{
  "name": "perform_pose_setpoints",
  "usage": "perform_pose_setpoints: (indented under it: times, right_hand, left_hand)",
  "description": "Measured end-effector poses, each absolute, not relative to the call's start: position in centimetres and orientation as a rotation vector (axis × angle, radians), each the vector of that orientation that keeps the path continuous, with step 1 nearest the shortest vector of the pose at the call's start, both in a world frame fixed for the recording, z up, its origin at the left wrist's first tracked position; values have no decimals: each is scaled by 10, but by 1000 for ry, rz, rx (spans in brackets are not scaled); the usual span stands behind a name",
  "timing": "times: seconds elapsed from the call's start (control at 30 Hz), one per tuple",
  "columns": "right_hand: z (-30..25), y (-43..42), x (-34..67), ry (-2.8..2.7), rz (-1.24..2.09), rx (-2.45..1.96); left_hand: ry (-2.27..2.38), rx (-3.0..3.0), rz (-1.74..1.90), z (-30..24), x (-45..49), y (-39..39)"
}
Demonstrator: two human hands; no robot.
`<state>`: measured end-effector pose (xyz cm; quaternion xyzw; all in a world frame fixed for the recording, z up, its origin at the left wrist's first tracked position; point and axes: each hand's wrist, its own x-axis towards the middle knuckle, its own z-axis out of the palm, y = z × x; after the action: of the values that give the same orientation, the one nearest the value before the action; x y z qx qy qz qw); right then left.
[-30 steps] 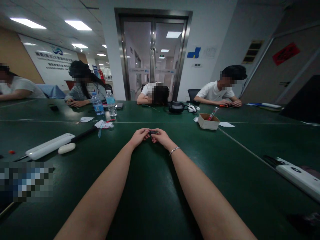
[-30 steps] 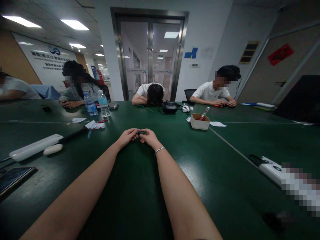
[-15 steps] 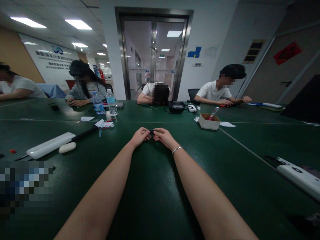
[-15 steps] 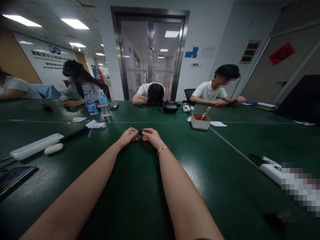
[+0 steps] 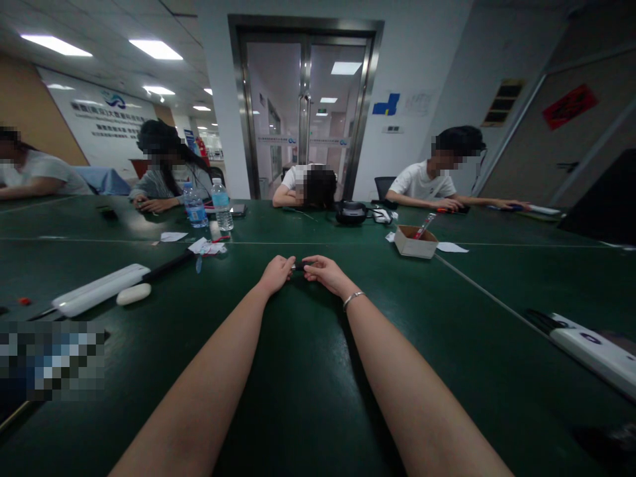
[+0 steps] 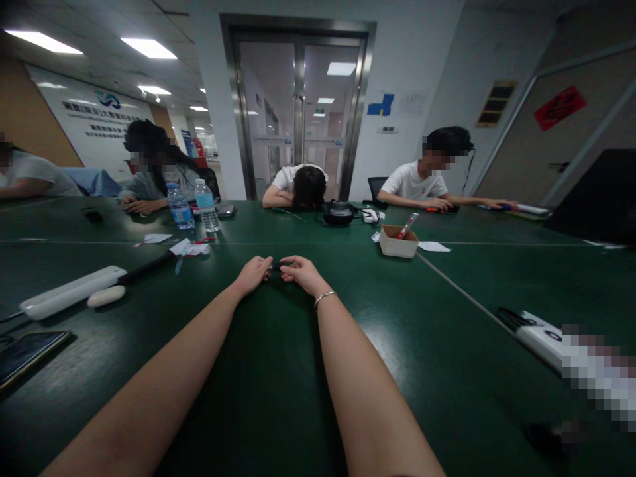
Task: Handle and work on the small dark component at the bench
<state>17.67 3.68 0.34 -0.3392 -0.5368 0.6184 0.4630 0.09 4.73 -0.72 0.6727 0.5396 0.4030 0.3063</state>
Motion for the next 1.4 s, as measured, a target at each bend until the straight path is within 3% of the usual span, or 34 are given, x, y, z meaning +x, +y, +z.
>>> perform_pose_setpoints:
  times: [0.33, 0.83, 1.4]
  right_hand:
    - [3, 38, 178, -1339, 1536, -826]
    - [7, 36, 179, -1180, 1573, -824]
    - [8, 35, 178, -1195, 1588, -814]
  left_hand:
    - [1505, 1782, 990, -2, 2, 42]
    - [1068, 1674, 1133, 7, 1, 36]
    - [1133, 1571, 1177, 8, 5, 37]
